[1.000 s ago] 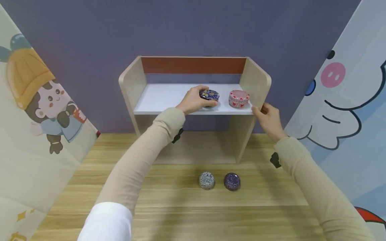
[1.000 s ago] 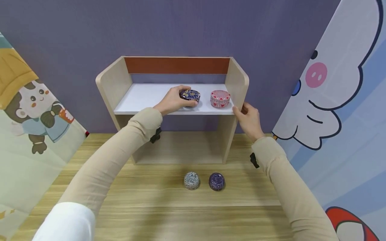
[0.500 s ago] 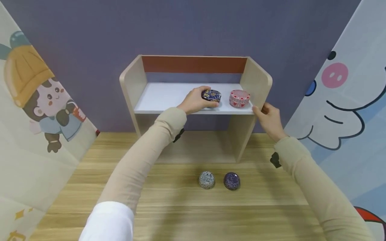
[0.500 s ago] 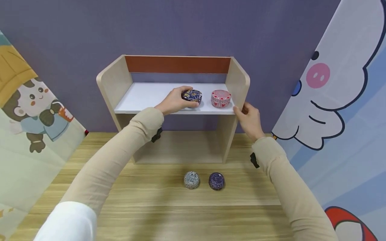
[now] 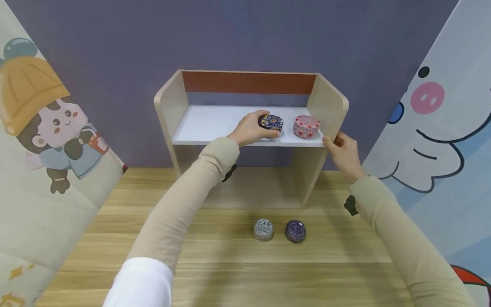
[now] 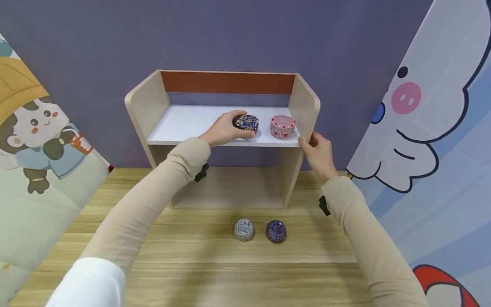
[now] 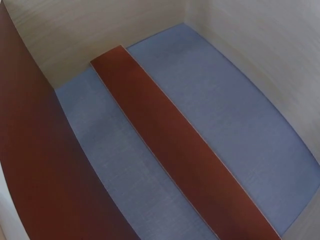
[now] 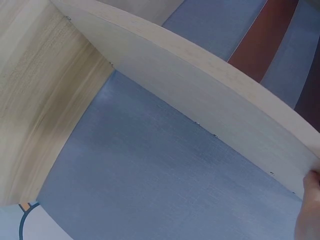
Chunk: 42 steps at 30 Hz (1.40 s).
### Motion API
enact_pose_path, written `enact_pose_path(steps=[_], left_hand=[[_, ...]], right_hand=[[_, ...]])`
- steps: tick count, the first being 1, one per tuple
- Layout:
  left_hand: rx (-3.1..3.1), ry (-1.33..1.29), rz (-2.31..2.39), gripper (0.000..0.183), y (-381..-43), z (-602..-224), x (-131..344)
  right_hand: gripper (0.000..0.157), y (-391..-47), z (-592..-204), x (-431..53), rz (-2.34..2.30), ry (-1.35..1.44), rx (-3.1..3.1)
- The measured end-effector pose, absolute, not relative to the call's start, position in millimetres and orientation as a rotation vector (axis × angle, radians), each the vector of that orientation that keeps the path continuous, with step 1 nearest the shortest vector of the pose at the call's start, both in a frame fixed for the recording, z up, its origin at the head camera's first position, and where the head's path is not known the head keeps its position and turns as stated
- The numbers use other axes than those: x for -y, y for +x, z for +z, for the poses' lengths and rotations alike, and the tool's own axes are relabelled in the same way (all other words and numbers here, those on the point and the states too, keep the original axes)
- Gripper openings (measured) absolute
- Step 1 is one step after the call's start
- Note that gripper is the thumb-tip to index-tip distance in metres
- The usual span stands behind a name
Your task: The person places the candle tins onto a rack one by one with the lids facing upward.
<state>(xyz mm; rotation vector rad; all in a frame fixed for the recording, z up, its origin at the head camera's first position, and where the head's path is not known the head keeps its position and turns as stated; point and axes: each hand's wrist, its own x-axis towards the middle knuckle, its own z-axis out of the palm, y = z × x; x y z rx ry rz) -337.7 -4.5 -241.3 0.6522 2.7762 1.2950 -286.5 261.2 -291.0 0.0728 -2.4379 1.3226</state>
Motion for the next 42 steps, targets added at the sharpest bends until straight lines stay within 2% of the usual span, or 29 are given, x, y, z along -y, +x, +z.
enact_pose_path(steps=[10, 28, 42], left_hand=[[-2.709, 0.662, 1.406, 0.085, -335.7, -244.5, 6.1], [-2.68, 0.538, 2.11, 0.041, -323.9, -245.9, 30.6], [-2.666, 0.718, 2.084, 0.032, -293.2, -254.6, 49.4]], right_hand=[[0.054, -288.0, -295.7, -260.5, 1.368, 0.061, 2.451], [0.054, -291.5, -294.4, -258.6, 1.356, 0.062, 2.445], [0.056, -291.5, -296.3, -258.8, 1.344, 0.083, 2.457]])
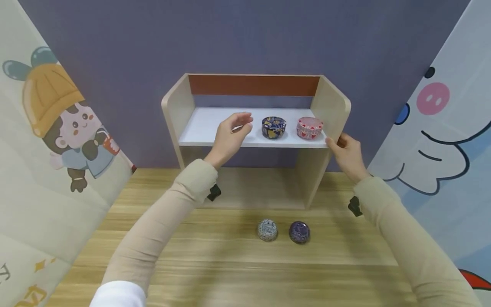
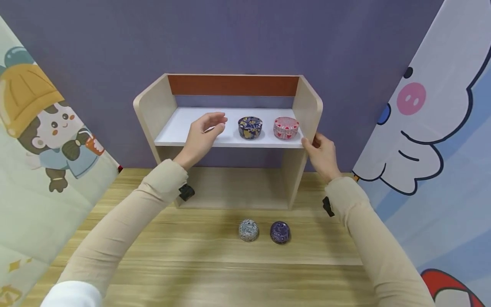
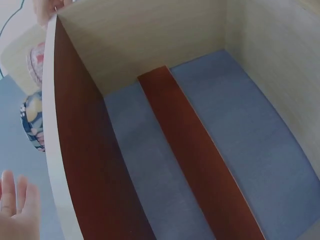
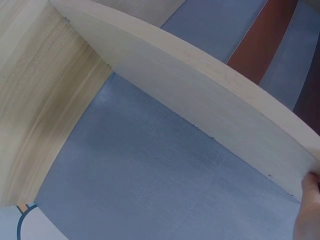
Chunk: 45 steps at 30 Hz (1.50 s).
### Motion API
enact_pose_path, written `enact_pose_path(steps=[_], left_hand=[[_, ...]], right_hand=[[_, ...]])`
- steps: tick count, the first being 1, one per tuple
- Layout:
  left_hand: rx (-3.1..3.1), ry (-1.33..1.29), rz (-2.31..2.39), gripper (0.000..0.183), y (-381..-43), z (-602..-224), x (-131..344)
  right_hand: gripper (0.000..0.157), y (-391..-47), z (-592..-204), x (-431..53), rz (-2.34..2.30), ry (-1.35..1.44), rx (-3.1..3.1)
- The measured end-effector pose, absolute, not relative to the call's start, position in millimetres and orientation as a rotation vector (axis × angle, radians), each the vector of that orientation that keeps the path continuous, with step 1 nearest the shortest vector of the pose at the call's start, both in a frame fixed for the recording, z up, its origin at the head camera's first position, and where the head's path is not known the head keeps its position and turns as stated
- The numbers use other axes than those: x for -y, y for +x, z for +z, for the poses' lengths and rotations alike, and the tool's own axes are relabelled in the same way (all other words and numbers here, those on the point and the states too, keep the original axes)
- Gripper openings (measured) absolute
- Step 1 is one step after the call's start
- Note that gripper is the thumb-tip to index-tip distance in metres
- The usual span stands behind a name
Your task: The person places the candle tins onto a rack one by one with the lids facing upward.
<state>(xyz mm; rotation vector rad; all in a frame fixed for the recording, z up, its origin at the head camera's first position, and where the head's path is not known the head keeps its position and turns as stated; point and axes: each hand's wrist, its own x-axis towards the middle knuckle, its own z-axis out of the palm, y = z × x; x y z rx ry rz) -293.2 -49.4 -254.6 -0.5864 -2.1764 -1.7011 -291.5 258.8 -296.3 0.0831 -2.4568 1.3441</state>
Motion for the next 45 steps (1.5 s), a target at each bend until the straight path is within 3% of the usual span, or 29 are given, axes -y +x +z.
enact_pose_path(steps=[15, 45], left_hand=[[2.474, -0.954, -1.313, 0.033, -260.4, -272.0, 60.1], [2.346, -1.556, -0.15, 0.022, -232.3, -324.2, 35.7]], right_hand=[[0.05, -290.6, -295.7, -258.7, 1.337, 0.102, 2.43], [0.051, -292.6, -298.7, -258.7, 1.33, 0.109, 2.432]])
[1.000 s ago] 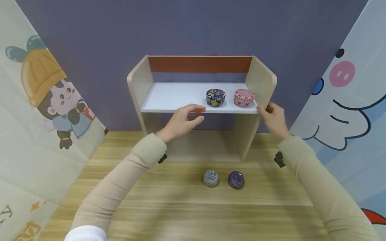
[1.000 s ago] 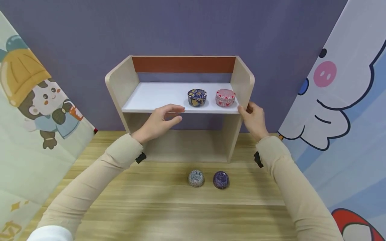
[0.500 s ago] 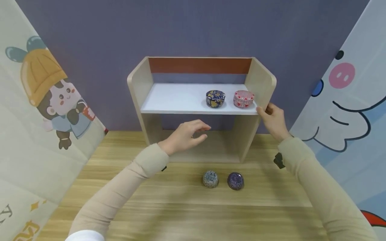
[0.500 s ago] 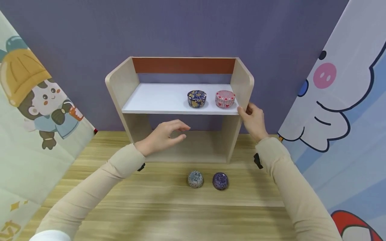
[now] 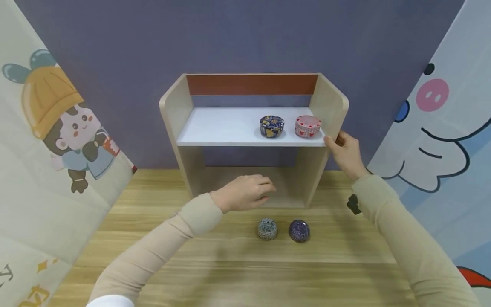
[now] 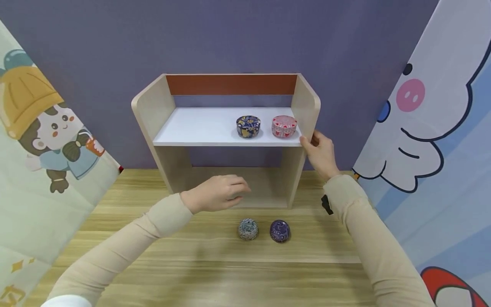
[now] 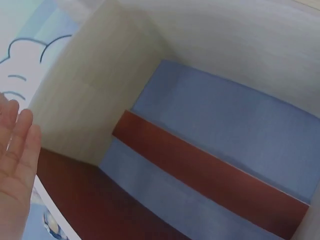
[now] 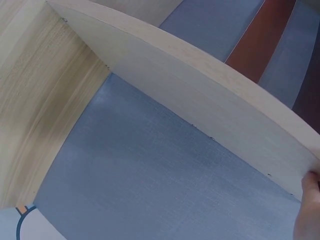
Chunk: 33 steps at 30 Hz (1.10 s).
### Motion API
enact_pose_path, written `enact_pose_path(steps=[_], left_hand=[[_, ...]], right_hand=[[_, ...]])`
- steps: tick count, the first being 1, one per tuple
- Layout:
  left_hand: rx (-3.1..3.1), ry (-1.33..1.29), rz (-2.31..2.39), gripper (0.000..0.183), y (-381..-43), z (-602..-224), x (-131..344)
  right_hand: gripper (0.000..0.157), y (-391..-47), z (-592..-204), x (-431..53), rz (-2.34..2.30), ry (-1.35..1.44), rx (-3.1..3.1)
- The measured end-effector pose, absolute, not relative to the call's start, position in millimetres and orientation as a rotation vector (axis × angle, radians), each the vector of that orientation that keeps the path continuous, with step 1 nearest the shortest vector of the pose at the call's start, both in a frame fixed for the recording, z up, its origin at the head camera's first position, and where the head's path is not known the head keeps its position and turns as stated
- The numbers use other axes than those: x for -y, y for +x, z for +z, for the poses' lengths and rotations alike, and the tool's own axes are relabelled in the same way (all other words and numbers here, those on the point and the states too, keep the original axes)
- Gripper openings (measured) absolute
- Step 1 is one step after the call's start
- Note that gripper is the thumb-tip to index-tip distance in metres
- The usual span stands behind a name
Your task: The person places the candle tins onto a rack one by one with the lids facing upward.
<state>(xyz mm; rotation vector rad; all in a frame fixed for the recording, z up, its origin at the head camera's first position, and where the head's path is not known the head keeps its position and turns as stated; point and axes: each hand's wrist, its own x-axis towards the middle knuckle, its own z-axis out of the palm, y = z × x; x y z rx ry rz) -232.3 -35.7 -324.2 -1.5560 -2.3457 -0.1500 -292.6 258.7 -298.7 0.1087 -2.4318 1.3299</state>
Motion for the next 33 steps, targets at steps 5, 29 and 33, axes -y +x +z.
enact_pose_path(steps=[5, 29, 33], left_hand=[[2.329, -1.593, -0.07, 0.023, -228.5, -334.8, 33.1], [2.401, -1.652, 0.239, 0.031, -217.9, -394.6, 22.9], [2.308, -1.663, 0.29, 0.031, -218.2, -408.2, 24.8]], right_hand=[[0.052, -293.9, -298.5, -258.7, 1.332, 0.104, 2.44], [0.054, -291.4, -296.0, -257.8, 1.351, 0.101, 2.446], [0.053, -290.2, -295.6, -255.2, 1.366, 0.091, 2.447]])
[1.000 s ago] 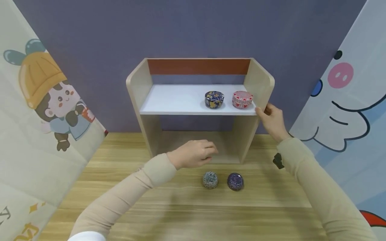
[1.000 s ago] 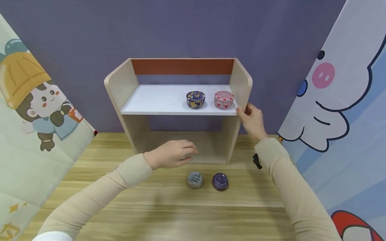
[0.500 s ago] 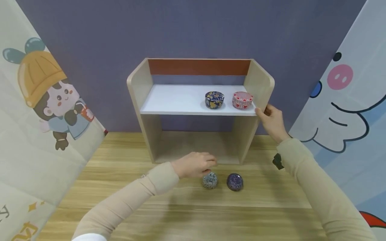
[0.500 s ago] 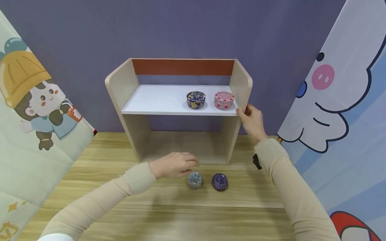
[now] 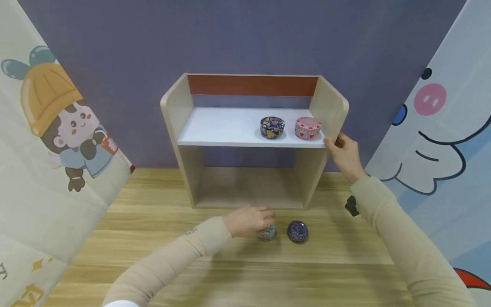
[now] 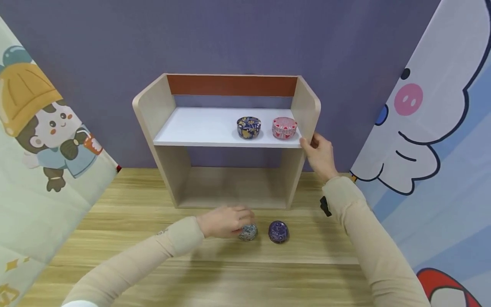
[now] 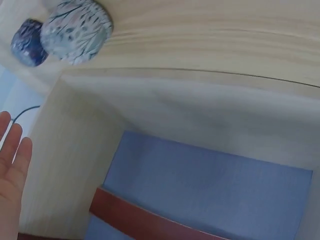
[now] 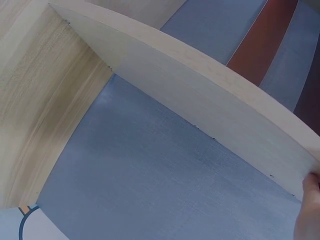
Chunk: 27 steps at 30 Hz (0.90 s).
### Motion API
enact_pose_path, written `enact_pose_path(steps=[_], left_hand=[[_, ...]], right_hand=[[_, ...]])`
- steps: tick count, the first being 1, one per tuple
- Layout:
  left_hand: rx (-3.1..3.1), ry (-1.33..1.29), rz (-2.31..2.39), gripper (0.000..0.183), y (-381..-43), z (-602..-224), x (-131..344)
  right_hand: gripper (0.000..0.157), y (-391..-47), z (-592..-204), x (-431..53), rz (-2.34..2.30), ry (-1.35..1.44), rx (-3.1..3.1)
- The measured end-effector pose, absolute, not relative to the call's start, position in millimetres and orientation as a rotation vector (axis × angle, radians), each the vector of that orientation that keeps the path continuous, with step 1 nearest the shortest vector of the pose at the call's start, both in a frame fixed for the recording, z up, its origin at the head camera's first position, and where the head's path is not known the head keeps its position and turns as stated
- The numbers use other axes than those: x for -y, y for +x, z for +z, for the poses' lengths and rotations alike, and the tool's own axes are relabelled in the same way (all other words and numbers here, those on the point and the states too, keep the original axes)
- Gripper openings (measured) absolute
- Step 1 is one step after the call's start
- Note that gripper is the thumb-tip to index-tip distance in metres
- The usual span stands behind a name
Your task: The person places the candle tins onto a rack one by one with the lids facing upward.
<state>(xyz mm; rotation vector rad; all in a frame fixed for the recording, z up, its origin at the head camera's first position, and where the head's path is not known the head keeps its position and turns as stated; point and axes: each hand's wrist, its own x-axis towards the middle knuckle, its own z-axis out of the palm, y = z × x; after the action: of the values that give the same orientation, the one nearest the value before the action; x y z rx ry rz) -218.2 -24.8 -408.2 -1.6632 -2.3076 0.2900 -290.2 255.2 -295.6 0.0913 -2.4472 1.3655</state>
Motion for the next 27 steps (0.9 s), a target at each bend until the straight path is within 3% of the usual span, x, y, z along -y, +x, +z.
enact_pose_path(steps=[16, 27], left_hand=[[2.148, -1.659, 0.746, 0.049, -223.0, -448.4, 13.6], [2.1, -1.691, 0.82, 0.049, -235.0, -473.9, 8.9]], right_hand=[[0.052, -291.4, -296.7, -254.6, 1.346, 0.101, 2.451], [0.053, -290.2, -297.7, -255.6, 1.356, 0.063, 2.433]])
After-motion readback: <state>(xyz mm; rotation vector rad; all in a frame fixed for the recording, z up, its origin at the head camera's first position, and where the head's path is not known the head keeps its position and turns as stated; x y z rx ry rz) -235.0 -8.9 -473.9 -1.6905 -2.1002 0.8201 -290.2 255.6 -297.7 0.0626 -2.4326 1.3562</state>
